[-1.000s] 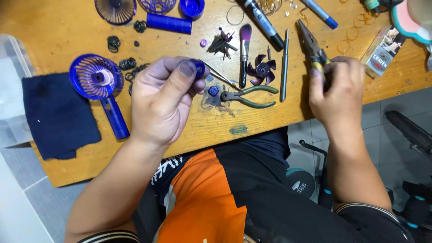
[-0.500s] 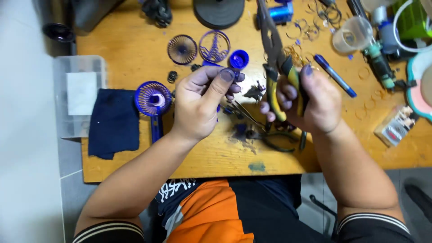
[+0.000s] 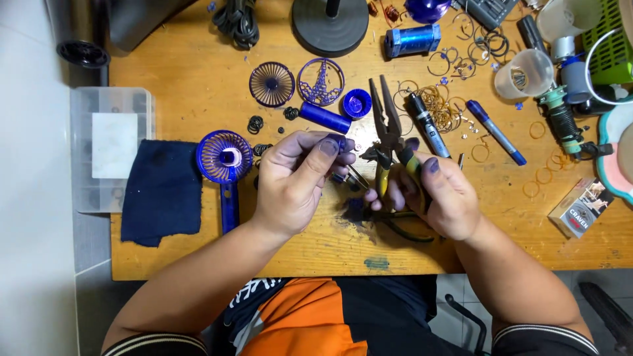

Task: Repairing a small portable fan by manipulating internal plastic components with pliers on a workbench

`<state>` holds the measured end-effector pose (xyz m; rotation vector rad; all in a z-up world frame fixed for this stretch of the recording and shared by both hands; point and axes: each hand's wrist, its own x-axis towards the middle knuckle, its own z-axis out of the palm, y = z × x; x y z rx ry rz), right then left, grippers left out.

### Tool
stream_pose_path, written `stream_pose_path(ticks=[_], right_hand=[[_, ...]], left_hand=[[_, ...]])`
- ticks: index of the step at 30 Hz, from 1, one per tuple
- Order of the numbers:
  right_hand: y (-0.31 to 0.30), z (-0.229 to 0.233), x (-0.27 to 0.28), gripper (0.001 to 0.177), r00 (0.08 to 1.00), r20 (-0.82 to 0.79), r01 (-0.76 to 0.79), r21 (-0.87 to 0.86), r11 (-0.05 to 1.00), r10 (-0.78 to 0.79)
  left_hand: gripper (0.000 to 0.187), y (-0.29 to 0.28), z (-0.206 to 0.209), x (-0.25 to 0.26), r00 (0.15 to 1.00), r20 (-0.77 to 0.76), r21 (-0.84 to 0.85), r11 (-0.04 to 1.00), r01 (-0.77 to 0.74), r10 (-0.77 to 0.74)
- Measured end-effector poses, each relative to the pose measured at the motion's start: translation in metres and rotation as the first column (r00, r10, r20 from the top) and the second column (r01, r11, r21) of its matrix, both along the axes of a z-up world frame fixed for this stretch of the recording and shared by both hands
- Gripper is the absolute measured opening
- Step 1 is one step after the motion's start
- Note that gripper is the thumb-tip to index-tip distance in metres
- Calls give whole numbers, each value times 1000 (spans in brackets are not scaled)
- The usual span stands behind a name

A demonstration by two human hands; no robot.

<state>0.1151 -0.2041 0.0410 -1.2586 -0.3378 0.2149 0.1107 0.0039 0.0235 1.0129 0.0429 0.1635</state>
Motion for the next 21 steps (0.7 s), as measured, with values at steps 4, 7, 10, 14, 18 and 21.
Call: stream_pose_path(ticks=[4,7,10,14,18,21], right_hand=[[13,15,0,64,1000,20,-18,-52,998,19],[-13,-1,-2,66,976,210,17,-343,939,59],[-24,-13,1,60,867,482,168,-524,835,128],[-19,-9,2,47,659,737,416,-525,742,152],[-20,-7,-2,49,646,750,470,-539,699,144],[-21,-5,-3,50,627,760,486,-554,676,173]], left_hand=[[18,3,1,-4,997,-4,-102,992,70,-71],[36,5,-2,-7,988,-52,-151,979,135,-144],[39,5,-12,-8,974,-107,-203,963,175,-199],[31,0,-27,-14,962,-100,-390,900,195,-252],[39,1,-28,-19,932,-55,-392,866,310,-358],[26,-2,-38,-27,947,-47,-458,849,264,-319]])
